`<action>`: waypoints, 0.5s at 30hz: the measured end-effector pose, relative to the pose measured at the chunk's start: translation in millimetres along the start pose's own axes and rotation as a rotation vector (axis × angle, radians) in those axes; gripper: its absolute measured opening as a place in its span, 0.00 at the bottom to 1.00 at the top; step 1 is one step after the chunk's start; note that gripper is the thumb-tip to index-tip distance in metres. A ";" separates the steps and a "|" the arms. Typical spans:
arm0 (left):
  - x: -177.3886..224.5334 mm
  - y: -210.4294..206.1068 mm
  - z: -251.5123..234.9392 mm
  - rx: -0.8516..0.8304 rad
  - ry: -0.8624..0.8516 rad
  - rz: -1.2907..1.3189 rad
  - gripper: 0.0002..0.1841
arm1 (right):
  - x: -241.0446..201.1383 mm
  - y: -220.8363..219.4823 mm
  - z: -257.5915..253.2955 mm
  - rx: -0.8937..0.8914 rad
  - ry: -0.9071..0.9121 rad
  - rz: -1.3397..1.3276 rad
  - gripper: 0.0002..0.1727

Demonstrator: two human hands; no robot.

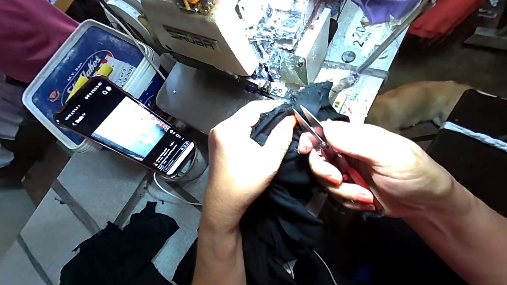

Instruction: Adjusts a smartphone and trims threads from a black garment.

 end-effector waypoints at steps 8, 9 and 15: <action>-0.9 -0.4 -0.3 -0.015 -0.012 0.022 0.09 | 0.4 -1.4 -2.9 -0.013 -0.024 -0.020 0.22; -1.0 -0.4 -0.3 -0.017 -0.017 0.030 0.09 | 0.4 -1.5 -3.2 -0.008 -0.024 -0.019 0.22; -1.5 -0.5 -0.6 -0.032 -0.042 0.063 0.08 | 0.4 -2.8 -4.5 0.029 0.025 0.025 0.21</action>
Point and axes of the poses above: each hand's wrist, its own z-axis away from the middle knuckle, its own y-axis out of the back of the hand, x = y × z, the point moved 3 cm from there along -z, towards the middle knuckle, and after that the axes turned 15 degrees about -z, right-handed, at the moved point
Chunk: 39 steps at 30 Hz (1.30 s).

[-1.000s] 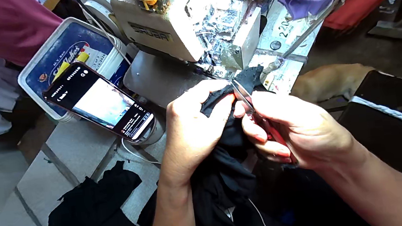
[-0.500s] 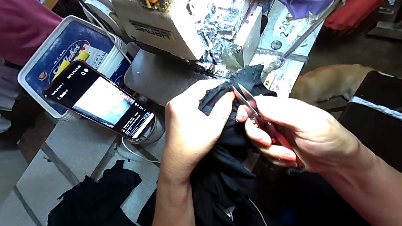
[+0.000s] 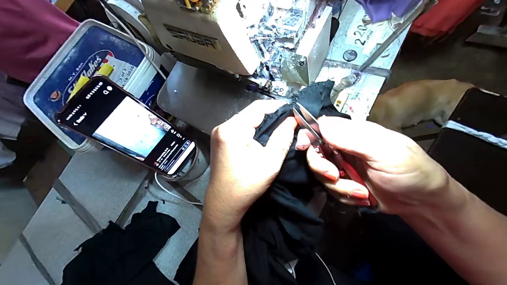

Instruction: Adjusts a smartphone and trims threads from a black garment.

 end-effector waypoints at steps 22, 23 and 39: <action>-1.6 -2.4 0.5 0.000 -0.028 -0.011 0.05 | 3.9 2.0 -4.6 0.011 0.025 -0.015 0.20; -1.7 -1.7 0.4 -0.003 -0.021 -0.013 0.06 | 2.3 2.4 -2.0 -0.032 0.042 0.043 0.18; 3.0 -2.0 -0.4 0.071 0.058 -0.045 0.09 | -40.4 8.5 -19.5 -0.028 0.906 1.116 0.07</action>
Point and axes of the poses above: each hand's wrist, its own z-axis away from the middle knuckle, its own y-axis out of the back of the hand, x = y × z, the point moved 3 cm from there along -z, towards the middle knuckle, and after that the axes turned 15 degrees about -z, right-handed, at the moved point
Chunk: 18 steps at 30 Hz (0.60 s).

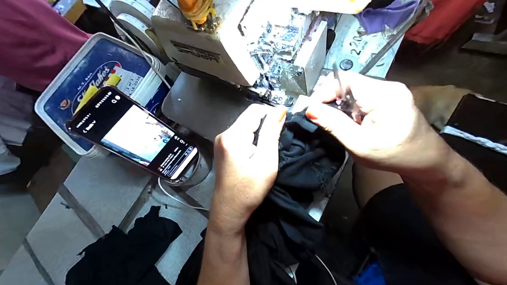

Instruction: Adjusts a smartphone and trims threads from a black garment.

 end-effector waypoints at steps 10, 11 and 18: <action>1.8 0.1 1.2 0.038 0.065 0.006 0.08 | 6.7 1.7 11.1 0.143 -0.028 -0.003 0.07; 1.0 0.5 0.8 0.032 0.071 -0.005 0.07 | 9.0 -0.1 12.2 0.157 -0.051 -0.004 0.07; -0.3 1.1 0.0 0.029 0.066 -0.024 0.08 | -17.0 9.5 27.7 0.077 -0.154 -0.376 0.38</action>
Point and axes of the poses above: each hand's wrist, its own z-axis away from the middle knuckle, its own y-axis out of the back of the hand, x = y × z, the point moved 3 cm from there along -z, towards the middle knuckle, and after that the axes turned 15 degrees about -z, right-handed, at the moved point
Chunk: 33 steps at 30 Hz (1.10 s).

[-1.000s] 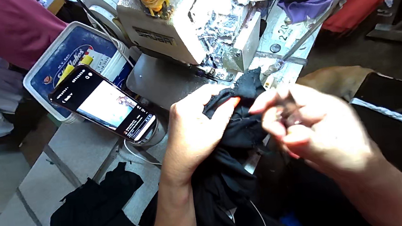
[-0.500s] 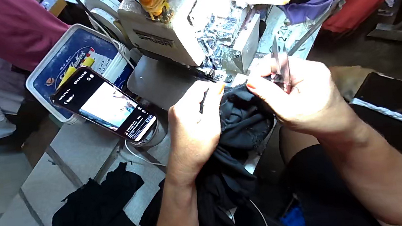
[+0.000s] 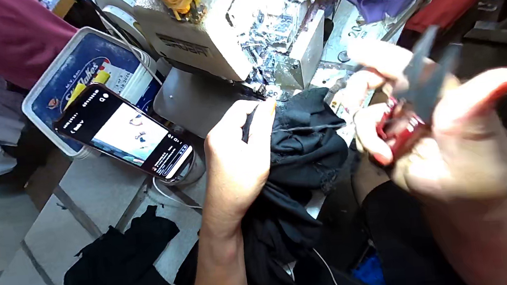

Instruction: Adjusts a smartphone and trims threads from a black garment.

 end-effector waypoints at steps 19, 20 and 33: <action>4.7 -1.4 0.3 -0.037 -0.044 0.069 0.07 | 10.5 -33.0 12.2 0.006 -0.730 -0.716 0.22; 5.1 -1.3 0.5 -0.042 -0.051 0.075 0.06 | 10.3 -33.3 11.8 0.010 -0.730 -0.722 0.22; 0.9 -2.5 0.6 -0.084 -0.192 0.120 0.09 | 16.5 -34.1 6.7 0.104 -0.660 -0.713 0.22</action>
Point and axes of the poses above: each hand's wrist, its own z-axis away from the middle knuckle, its own y-axis out of the back of the hand, x = y × z, the point moved 3 cm from there along -z, towards the middle knuckle, and after that the axes turned 15 degrees about -z, right-handed, at the moved point
